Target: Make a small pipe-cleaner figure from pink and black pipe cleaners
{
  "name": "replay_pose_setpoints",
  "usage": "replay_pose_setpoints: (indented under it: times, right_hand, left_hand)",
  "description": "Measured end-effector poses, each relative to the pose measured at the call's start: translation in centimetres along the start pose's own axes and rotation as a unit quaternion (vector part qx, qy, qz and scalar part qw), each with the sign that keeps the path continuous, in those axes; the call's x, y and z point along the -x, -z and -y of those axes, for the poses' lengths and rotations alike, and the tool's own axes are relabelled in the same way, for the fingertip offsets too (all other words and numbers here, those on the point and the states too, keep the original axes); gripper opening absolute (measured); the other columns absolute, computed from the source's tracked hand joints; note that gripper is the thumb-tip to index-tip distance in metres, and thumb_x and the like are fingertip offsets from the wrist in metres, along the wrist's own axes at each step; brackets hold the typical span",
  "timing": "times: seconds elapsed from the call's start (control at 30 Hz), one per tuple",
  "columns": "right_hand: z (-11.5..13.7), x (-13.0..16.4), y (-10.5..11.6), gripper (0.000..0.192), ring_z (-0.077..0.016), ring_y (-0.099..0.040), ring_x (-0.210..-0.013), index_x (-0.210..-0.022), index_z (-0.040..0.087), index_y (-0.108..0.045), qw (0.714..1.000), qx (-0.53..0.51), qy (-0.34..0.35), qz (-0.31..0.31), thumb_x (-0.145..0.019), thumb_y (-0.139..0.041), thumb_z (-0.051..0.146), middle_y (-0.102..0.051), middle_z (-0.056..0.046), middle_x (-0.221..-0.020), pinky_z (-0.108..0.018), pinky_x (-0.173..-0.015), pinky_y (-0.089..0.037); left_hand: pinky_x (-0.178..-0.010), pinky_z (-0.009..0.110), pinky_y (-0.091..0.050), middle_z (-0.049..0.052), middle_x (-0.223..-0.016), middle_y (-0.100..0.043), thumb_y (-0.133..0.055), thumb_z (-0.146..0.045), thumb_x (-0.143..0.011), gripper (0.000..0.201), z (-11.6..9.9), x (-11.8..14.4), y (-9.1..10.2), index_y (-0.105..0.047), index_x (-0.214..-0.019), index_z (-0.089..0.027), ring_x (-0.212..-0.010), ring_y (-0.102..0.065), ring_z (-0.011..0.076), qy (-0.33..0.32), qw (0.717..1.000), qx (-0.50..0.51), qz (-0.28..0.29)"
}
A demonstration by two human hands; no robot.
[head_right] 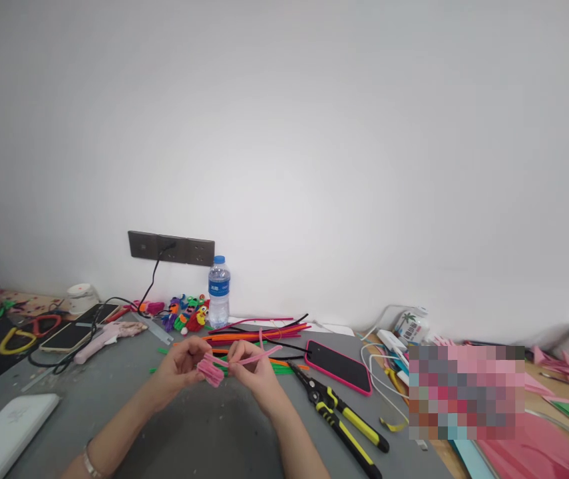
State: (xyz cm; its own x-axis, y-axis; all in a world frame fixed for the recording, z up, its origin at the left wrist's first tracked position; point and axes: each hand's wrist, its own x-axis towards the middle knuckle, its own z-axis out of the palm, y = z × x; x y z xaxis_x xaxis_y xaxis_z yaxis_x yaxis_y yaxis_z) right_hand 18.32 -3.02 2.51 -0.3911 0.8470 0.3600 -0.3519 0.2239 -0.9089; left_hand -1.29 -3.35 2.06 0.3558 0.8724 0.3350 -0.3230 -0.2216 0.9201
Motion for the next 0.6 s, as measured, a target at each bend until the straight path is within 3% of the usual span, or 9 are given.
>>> replay_pose_setpoints:
  times: [0.2, 0.6]
  right_hand:
    - [-0.16, 0.11, 0.34, 0.032, -0.0142, -0.041, -0.062, -0.064, 0.02, -0.05, 1.0, 0.021, 0.01, 0.018, -0.076, -0.071, 0.042, -0.047, 0.001, -0.067, -0.026, -0.057, -0.031]
    - [0.22, 0.26, 0.26, 0.032, -0.0133, -0.043, -0.06, -0.066, 0.02, -0.053, 0.999, 0.023, -0.005, 0.041, -0.075, -0.072, 0.044, -0.051, 0.001, -0.068, -0.025, -0.056, -0.031]
  left_hand:
    - [-0.072, 0.028, -0.048, 0.004, -0.087, -0.063, -0.08, -0.03, -0.068, 0.031, 0.23, -0.11, 0.22, -0.069, -0.094, -0.018, -0.08, -0.058, 0.0177, -0.005, 0.999, -0.032, -0.008]
    - [-0.066, 0.025, -0.046, 0.003, -0.08, -0.061, -0.078, -0.027, -0.071, 0.02, 0.4, -0.26, 0.27, -0.067, -0.083, -0.016, -0.072, -0.055, 0.0147, -0.028, 0.999, -0.026, 0.014]
